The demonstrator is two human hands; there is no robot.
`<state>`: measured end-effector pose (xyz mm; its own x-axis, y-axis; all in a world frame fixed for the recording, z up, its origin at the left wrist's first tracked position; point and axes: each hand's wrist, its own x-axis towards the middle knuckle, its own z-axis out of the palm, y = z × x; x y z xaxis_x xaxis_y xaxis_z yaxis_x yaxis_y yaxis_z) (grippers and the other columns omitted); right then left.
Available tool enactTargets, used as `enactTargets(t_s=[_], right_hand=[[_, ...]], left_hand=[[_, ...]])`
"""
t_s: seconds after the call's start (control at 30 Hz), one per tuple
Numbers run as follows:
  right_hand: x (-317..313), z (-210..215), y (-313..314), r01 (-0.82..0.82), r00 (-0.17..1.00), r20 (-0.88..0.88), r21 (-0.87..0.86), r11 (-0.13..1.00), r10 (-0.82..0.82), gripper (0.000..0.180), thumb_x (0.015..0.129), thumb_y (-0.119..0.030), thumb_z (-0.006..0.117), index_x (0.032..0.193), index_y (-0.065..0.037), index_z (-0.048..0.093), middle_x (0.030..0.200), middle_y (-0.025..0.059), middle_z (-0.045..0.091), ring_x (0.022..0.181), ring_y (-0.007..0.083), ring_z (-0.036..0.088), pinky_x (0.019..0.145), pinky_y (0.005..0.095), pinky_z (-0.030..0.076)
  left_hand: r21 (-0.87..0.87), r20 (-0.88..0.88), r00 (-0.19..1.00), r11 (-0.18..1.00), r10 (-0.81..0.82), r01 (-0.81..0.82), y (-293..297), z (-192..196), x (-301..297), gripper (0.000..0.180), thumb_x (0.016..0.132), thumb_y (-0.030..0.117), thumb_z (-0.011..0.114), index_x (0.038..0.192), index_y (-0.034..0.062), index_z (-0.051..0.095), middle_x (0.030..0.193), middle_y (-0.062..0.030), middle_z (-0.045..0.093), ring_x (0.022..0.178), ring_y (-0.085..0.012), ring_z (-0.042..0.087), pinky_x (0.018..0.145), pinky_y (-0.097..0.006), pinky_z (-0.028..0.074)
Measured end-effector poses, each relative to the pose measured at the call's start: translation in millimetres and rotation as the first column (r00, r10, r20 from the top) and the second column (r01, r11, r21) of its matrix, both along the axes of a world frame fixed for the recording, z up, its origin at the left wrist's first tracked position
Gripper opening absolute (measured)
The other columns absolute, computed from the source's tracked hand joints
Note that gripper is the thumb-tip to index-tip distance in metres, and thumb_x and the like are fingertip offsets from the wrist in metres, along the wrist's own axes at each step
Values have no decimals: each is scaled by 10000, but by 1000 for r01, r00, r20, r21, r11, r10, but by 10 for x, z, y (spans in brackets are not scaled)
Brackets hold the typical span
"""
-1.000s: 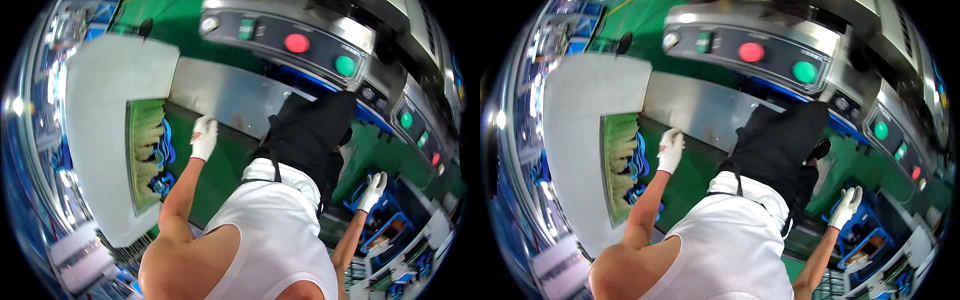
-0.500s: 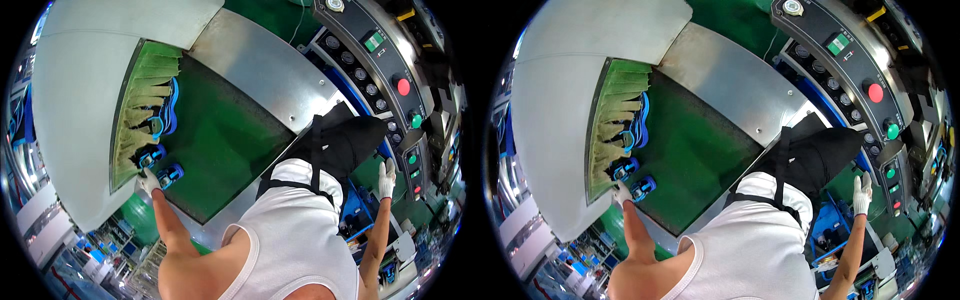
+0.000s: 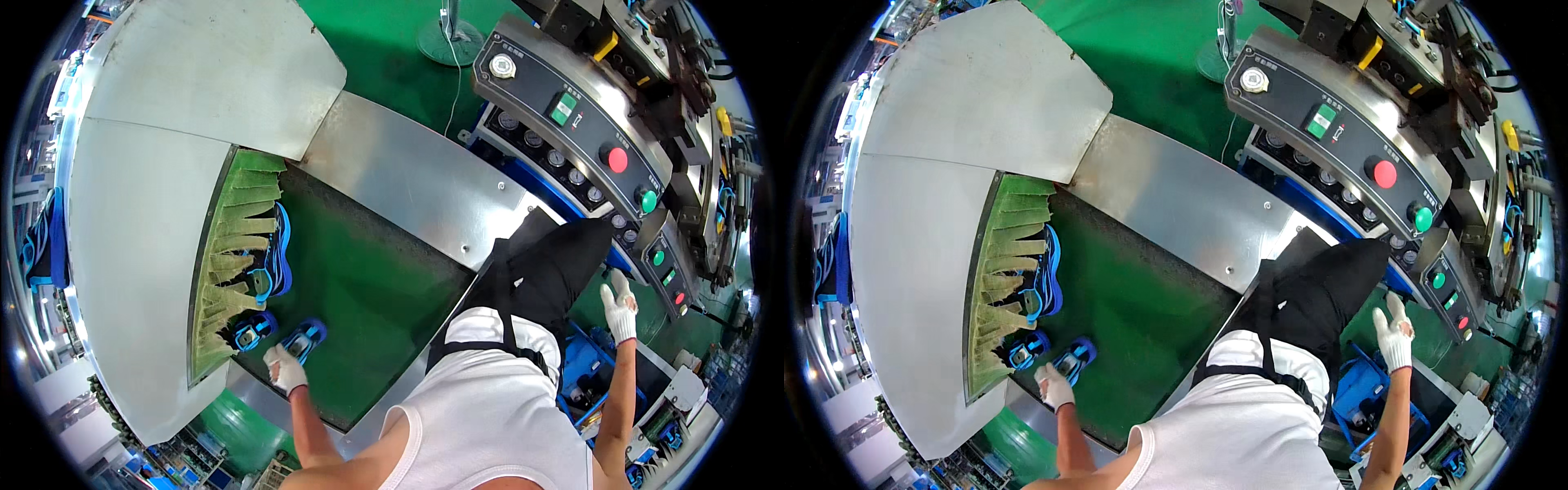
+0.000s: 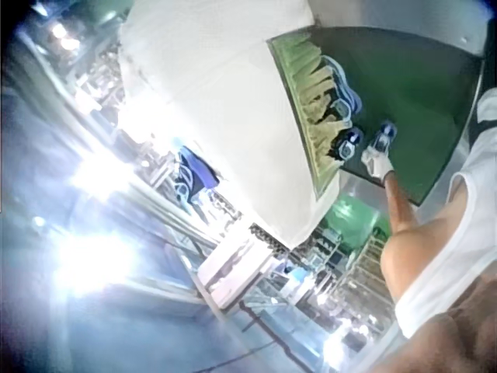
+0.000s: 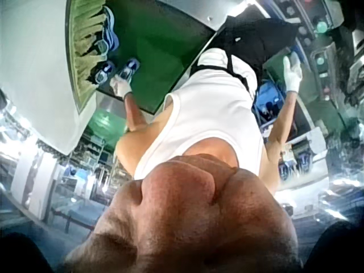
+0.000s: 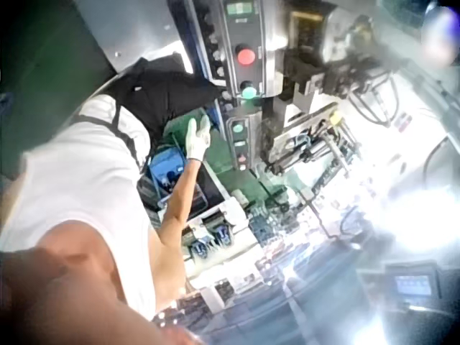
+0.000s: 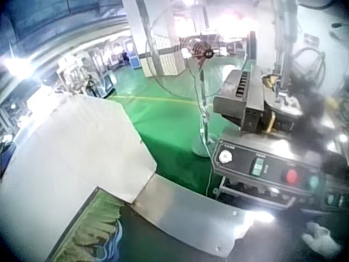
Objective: The person repeatedly picks up blue and black shoes from a green conveyor belt and places them into a metal machine. They press a button on the machine's control panel to activate it, then remove the shoes and place them back onto the belt. This cycle is performed continuously for multiple shoes.
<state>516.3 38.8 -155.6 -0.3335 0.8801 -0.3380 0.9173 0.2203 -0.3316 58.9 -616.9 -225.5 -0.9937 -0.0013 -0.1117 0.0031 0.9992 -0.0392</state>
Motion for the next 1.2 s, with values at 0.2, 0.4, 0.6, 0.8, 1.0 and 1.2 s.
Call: enactTargets(t_s=[0.2, 0.4, 0.6, 0.8, 1.0, 1.2], right_hand=[[-1494, 615, -407, -230, 902, -411, -190, 955, 135, 641, 932, -190, 779, 1495, 4, 542, 1451, 241, 626, 1307, 373, 645, 1094, 424, 534], [-2252, 523, -824, -646, 560, -615, 94, 757, 555, 653, 889, -339, 789, 1386, 36, 592, 1386, 279, 630, 1308, 436, 608, 1118, 484, 497], [-2574, 402, -1141, -558, 635, -457, 286, 779, 623, 391, 822, -238, 757, 1118, 2, 670, 1093, 209, 687, 990, 380, 691, 880, 452, 553], [-1266, 807, -504, -123, 711, -671, 174, 977, 209, 464, 857, -302, 757, 1215, -34, 633, 1068, 207, 720, 1057, 393, 711, 912, 454, 576], [476, 912, -872, 279, 394, -777, -408, 869, -491, 752, 811, -425, 894, 1377, 8, 652, 1287, 149, 717, 1152, 209, 653, 1047, 351, 497], [860, 526, -1530, 304, -546, -589, -802, 514, -596, 875, 835, -157, 821, 1590, 11, 410, 1452, 99, 594, 1272, 180, 572, 1114, 349, 444]], left_hand=[[404, -62, 987, 901, -145, 158, 1932, 112, 253, 396, 969, 365, 707, 1205, 47, 699, 1262, -214, 635, 1145, -425, 649, 983, -502, 521], [355, -102, 870, 799, -483, 485, 2341, 345, -212, 155, 964, 223, 680, 983, 70, 682, 1087, -159, 653, 995, -381, 678, 871, -492, 541], [610, -267, 489, 247, -831, 753, 4077, 1239, 426, 149, 855, 50, 770, 967, 21, 675, 989, -147, 652, 949, -317, 650, 861, -417, 521], [667, -436, -161, -438, -886, 603, 5751, 2142, 1487, 254, 794, 12, 840, 1003, 43, 699, 1048, -135, 709, 873, -327, 700, 805, -403, 565], [372, -668, -434, -777, -604, 508, 7192, 2971, 2546, 598, 814, 99, 850, 1362, 18, 624, 1382, -234, 640, 1281, -410, 624, 1076, -472, 505], [468, -533, -469, -707, -705, 530, 8901, 2540, 3749, 600, 987, 264, 718, 1507, 33, 529, 1472, -191, 582, 1357, -318, 578, 1151, -425, 461]])
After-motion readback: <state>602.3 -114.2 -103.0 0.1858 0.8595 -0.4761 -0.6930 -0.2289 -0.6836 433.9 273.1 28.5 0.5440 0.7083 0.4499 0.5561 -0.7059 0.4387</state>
